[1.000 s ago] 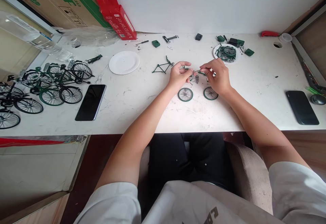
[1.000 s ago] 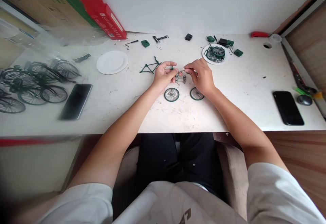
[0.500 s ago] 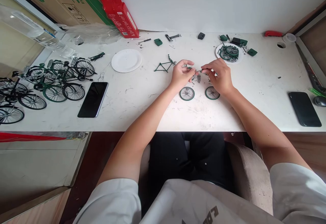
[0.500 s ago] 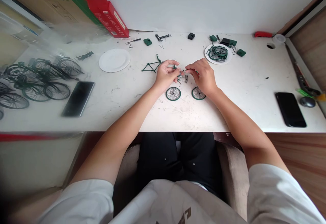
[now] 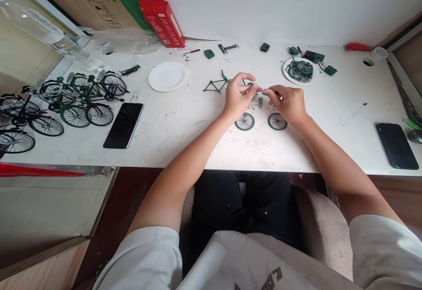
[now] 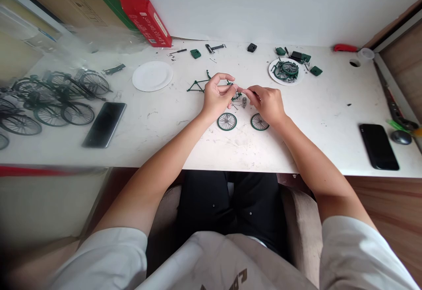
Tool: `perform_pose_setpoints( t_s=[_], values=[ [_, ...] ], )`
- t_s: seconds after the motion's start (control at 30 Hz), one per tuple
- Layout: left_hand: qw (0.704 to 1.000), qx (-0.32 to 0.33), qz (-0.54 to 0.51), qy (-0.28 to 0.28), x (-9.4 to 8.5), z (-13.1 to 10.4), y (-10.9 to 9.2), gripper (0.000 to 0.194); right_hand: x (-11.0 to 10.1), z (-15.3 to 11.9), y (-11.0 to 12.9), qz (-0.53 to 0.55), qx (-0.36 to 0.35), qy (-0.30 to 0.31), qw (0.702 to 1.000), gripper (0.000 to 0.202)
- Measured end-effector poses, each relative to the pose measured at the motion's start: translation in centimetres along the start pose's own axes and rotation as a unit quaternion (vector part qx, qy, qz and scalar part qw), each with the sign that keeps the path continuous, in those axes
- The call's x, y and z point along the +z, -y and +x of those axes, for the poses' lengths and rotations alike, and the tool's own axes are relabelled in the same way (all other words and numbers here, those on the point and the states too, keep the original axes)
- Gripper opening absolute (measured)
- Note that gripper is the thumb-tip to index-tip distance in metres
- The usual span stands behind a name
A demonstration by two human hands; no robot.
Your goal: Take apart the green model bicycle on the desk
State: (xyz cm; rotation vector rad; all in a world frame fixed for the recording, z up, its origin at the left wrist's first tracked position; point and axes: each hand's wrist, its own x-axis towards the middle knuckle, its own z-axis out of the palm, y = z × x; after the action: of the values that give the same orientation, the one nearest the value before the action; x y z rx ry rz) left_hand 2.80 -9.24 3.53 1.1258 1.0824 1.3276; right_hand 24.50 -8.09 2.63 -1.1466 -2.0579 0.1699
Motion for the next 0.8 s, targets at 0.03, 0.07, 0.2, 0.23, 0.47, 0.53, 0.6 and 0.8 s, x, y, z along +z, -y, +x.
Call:
perform_pose_setpoints(
  t_s=[0.03, 0.07, 0.2, 0.23, 0.47, 0.53, 0.6, 0.8],
  values=[
    [1.000, 0.005, 0.000, 0.003, 0.1, -0.2, -0.1, 0.026, 0.0, 0.0, 0.0, -0.008, 0.003, -0.007, 1.000, 0.070],
    [1.000, 0.011, 0.001, 0.007, 0.2, -0.3, -0.2, 0.025, 0.0, -0.1, 0.0, -0.016, 0.005, -0.015, 1.000, 0.074],
    [0.999, 0.032, 0.016, 0.018, 0.5, -0.9, -0.2, 0.026, 0.2, -0.2, 0.0, -0.033, 0.016, -0.042, 0.998, 0.080],
    [0.999, 0.037, 0.020, 0.018, 0.5, -1.0, -0.2, 0.027, 0.2, -0.2, 0.1, -0.034, 0.016, -0.045, 0.998, 0.080],
    [0.997, 0.057, 0.043, 0.001, 0.3, -1.1, -0.3, 0.025, 0.1, -0.4, 0.7, 0.016, -0.003, -0.011, 1.000, 0.056],
    [0.996, 0.073, 0.044, -0.006, 0.0, -0.8, -0.1, 0.024, 0.1, -0.5, 0.6, 0.029, -0.009, 0.010, 0.999, 0.051],
    [0.994, 0.103, 0.047, -0.002, -0.3, -0.3, 0.6, 0.028, 0.2, -0.6, 0.5, 0.036, -0.010, 0.025, 0.999, 0.050],
    [0.965, 0.247, 0.084, 0.028, -0.9, 1.9, 4.1, 0.043, 0.3, -0.6, 0.8, 0.047, 0.002, 0.032, 0.998, 0.061]
  ],
)
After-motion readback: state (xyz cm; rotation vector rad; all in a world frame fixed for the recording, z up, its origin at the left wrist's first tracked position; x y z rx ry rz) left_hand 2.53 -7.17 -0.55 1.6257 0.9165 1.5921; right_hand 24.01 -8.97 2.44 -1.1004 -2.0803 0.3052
